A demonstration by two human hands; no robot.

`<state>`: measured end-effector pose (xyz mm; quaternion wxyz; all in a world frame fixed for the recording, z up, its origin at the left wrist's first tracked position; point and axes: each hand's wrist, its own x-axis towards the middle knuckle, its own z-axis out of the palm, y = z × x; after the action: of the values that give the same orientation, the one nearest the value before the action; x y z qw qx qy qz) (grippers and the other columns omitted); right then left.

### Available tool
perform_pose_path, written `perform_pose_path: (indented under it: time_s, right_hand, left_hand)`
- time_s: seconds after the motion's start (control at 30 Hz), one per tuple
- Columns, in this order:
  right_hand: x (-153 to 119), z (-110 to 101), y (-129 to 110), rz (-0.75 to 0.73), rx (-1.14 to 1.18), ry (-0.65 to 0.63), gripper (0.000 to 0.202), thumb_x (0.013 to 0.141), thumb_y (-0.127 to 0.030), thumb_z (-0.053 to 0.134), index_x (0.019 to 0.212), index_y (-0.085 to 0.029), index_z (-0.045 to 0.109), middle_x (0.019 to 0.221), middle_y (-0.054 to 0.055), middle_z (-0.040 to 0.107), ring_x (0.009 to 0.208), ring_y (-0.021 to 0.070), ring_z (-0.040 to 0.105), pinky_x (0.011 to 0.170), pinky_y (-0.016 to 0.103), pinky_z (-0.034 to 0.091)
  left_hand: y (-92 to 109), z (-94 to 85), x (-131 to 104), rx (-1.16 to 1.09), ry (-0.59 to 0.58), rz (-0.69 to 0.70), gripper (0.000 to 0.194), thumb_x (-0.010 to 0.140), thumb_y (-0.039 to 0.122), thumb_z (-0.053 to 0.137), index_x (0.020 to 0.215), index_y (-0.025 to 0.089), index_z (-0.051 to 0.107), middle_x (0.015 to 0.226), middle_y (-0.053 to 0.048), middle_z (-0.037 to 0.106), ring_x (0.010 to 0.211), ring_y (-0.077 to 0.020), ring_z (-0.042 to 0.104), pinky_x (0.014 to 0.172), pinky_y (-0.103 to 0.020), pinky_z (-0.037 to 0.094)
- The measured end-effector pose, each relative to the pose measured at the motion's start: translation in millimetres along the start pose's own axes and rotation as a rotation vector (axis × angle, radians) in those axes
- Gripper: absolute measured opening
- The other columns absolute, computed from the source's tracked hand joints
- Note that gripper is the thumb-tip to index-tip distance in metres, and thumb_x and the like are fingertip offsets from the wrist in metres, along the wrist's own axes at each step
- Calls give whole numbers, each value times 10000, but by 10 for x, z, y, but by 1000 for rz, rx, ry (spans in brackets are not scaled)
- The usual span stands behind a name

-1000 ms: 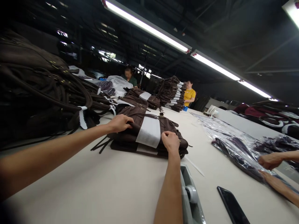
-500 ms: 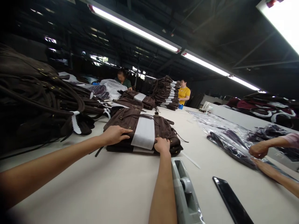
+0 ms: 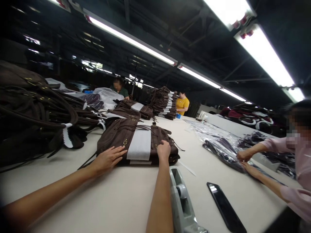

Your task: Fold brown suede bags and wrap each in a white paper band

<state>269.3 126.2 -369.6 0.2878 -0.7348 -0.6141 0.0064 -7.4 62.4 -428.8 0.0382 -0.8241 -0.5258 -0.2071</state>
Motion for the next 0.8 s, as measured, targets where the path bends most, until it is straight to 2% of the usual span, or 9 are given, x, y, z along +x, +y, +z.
perform_pose_path:
  time_s: [0.1, 0.17, 0.27, 0.37, 0.47, 0.53, 0.67, 0.8]
  right_hand:
    - [-26, -90, -47, 137, -70, 166, 524, 892, -181, 354, 1383, -80, 507, 1499, 224, 384, 1369, 347, 358, 1060, 484, 335]
    - [-15, -134, -29, 213, -122, 186, 520, 902, -248, 392, 1370, -47, 493, 1516, 279, 307, 1370, 411, 315, 1021, 554, 341]
    - [112, -211, 81, 273, -187, 74, 482, 897, -316, 476, 1270, -22, 561, 1370, 319, 459, 1261, 419, 444, 926, 536, 421]
    - [318, -283, 199, 250, -254, -86, 419, 877, -399, 600, 1150, -83, 636, 1208, 222, 603, 1164, 344, 547, 888, 472, 471]
    - [477, -268, 210, 182, -344, -183, 369, 856, -402, 686, 1105, -134, 642, 1184, 113, 628, 1165, 273, 556, 952, 458, 467]
    - [528, -187, 156, 143, -393, -209, 306, 883, -346, 674, 1108, -141, 635, 1206, 90, 618, 1176, 256, 551, 985, 473, 459]
    - [577, -7, 56, 134, -416, -225, 258, 924, -310, 630, 1115, -139, 629, 1206, 89, 618, 1118, 239, 592, 954, 468, 496]
    - [711, -43, 164, 140, -350, -153, 269, 939, -333, 611, 1119, -134, 623, 1151, 87, 634, 1025, 211, 628, 884, 420, 539]
  left_hand:
    - [-16, -31, 81, -46, -25, -77, 387, 964, 361, 435, 1308, 295, 600, 1433, -33, 511, 1333, -235, 481, 1142, -439, 363]
    - [-4, -48, 108, -65, -28, -94, 361, 947, 353, 467, 1264, 315, 635, 1405, -14, 539, 1304, -244, 513, 1114, -429, 401]
    - [26, -78, 107, -96, -16, -114, 338, 924, 325, 496, 1217, 349, 662, 1364, 37, 575, 1297, -232, 520, 1085, -395, 435]
    - [41, -91, 88, -118, 7, -125, 333, 907, 314, 508, 1188, 381, 673, 1338, 75, 591, 1296, -218, 521, 1058, -367, 459]
    - [33, -72, 74, -136, 22, -127, 327, 902, 329, 509, 1174, 392, 680, 1335, 86, 588, 1298, -218, 518, 1050, -361, 465]
    - [23, -49, 68, -146, 27, -128, 328, 904, 334, 505, 1178, 381, 680, 1340, 84, 584, 1303, -220, 514, 1057, -366, 460]
    - [11, -6, 59, -160, 37, -128, 336, 915, 322, 496, 1200, 354, 671, 1348, 73, 580, 1315, -212, 501, 1080, -371, 441]
    - [3, 28, 59, -170, 58, -120, 332, 909, 302, 510, 1192, 349, 676, 1345, 58, 584, 1308, -210, 508, 1099, -378, 421]
